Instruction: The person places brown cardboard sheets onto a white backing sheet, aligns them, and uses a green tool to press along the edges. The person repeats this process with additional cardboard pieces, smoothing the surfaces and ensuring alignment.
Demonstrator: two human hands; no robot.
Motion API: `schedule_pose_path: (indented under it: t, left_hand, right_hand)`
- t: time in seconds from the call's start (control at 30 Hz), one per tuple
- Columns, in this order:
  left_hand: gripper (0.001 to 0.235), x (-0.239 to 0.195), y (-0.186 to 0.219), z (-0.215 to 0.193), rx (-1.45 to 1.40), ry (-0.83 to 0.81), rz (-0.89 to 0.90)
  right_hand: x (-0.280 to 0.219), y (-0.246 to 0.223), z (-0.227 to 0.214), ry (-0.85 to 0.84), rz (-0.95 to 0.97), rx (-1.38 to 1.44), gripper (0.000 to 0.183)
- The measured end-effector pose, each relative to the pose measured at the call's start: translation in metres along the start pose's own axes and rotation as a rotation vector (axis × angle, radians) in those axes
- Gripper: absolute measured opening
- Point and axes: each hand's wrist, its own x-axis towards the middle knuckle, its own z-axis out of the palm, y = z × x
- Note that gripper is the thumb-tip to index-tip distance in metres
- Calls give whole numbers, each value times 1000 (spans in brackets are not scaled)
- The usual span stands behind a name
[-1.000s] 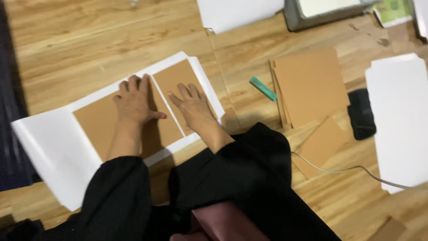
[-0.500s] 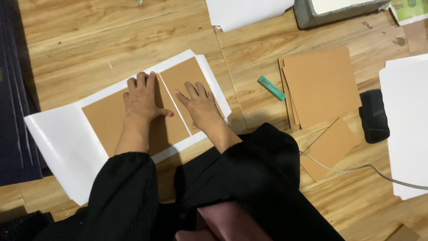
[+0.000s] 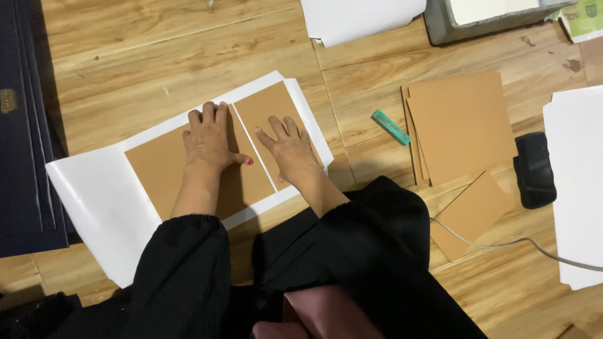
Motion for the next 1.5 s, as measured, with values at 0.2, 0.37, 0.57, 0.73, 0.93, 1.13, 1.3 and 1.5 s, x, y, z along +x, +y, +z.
schedule_pose_path:
  t: [0.2, 0.37, 0.57, 0.73, 0.93, 1.13, 1.3, 1.5]
  left_hand:
    - [115, -2, -1, 1, 37, -28, -18]
    - [116, -10, -2, 4, 69, -10, -14]
    - [130, -61, 13, 26, -139, -57, 118]
    - [106, -74, 14, 46, -206, 5, 217]
    - [113, -69, 9, 60, -328, 59, 201]
    - [102, -64, 10, 76, -295, 176, 186]
    - [100, -59, 9, 93, -276, 319, 200]
    - [99, -59, 10, 97, -270, 356, 189]
  right_hand:
    - [2, 0, 4, 9, 0, -21, 101]
    - [5, 2, 8, 27, 0, -4, 104]
    - [5, 2, 14, 56, -6, 16, 106]
    - [7, 3, 12, 52, -13, -13, 105]
    - [7, 3, 13, 38, -4, -2, 105]
    - [6, 3, 12, 39, -9, -25, 105]
    - [7, 4, 11, 54, -12, -18, 105]
    - [5, 4, 10, 50, -17, 3, 104]
